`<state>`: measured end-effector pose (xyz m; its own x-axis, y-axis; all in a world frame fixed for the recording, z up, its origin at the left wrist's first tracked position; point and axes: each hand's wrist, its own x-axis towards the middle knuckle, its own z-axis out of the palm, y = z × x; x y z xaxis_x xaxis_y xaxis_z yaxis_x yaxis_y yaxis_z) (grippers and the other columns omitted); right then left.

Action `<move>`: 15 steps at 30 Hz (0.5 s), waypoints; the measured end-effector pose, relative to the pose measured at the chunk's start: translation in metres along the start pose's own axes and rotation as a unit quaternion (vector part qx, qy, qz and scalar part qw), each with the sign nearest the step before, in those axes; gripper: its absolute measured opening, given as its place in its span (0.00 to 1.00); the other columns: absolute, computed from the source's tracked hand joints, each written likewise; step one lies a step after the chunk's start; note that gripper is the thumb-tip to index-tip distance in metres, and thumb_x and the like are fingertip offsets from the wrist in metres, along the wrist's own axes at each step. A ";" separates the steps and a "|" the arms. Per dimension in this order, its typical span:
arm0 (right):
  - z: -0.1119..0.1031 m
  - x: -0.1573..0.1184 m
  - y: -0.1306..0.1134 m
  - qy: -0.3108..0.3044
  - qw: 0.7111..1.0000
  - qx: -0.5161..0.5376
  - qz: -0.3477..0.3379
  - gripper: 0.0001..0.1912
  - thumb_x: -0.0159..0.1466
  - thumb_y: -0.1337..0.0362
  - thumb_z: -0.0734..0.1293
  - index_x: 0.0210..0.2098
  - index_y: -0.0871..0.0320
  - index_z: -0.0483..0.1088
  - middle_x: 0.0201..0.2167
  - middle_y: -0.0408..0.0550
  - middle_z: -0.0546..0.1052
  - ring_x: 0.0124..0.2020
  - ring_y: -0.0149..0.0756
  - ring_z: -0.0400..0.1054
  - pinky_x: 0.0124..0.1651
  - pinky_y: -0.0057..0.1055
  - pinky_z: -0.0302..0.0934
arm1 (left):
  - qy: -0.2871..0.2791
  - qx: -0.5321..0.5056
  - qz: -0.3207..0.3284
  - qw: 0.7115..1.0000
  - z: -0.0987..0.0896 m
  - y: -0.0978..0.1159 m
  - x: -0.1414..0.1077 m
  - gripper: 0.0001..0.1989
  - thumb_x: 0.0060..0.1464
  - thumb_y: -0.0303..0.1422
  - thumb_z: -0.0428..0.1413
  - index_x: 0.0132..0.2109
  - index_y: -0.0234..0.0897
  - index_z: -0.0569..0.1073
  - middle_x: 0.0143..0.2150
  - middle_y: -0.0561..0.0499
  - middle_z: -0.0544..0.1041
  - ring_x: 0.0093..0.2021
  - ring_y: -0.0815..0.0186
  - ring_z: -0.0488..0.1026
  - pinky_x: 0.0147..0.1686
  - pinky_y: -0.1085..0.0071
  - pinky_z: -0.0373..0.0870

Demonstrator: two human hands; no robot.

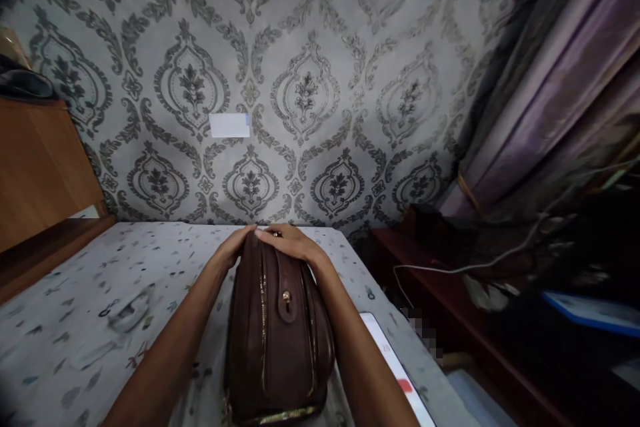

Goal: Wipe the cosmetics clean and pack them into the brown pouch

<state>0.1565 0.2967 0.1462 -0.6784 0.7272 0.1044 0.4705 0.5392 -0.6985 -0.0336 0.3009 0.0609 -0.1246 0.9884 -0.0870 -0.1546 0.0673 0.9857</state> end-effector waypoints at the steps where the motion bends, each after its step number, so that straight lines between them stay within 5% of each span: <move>1: 0.000 -0.001 -0.005 -0.008 0.999 -0.039 -0.010 0.31 0.64 0.41 0.63 0.53 0.57 0.77 0.54 0.52 0.79 0.56 0.49 0.70 0.61 0.43 0.60 | -0.006 -0.014 0.010 1.000 0.001 -0.001 0.002 0.19 0.44 0.48 0.62 0.36 0.37 0.78 0.34 0.51 0.81 0.39 0.59 0.75 0.42 0.66 0.66; 7: 0.008 -0.009 -0.025 -0.035 0.984 -0.175 0.018 0.36 0.66 0.42 0.60 0.65 0.59 0.65 0.64 0.58 0.70 0.64 0.52 0.63 0.66 0.47 0.54 | -0.007 -0.081 0.059 0.995 -0.001 -0.006 0.017 0.11 0.40 0.37 0.65 0.31 0.37 0.77 0.30 0.54 0.79 0.34 0.65 0.73 0.41 0.69 0.67; 15: 0.022 -0.029 -0.052 -0.023 0.965 -0.243 0.096 0.33 0.69 0.45 0.56 0.67 0.56 0.62 0.67 0.59 0.64 0.69 0.56 0.53 0.66 0.52 0.51 | 0.000 -0.114 0.067 0.991 -0.001 -0.010 0.026 0.12 0.37 0.35 0.67 0.32 0.36 0.77 0.28 0.52 0.80 0.30 0.65 0.74 0.36 0.69 0.69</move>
<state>0.1396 0.2381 0.1644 -0.5707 0.8205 -0.0327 0.7920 0.5395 -0.2856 -0.0367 0.3261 0.0490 -0.1586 0.9864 0.0434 -0.3541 -0.0978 0.9301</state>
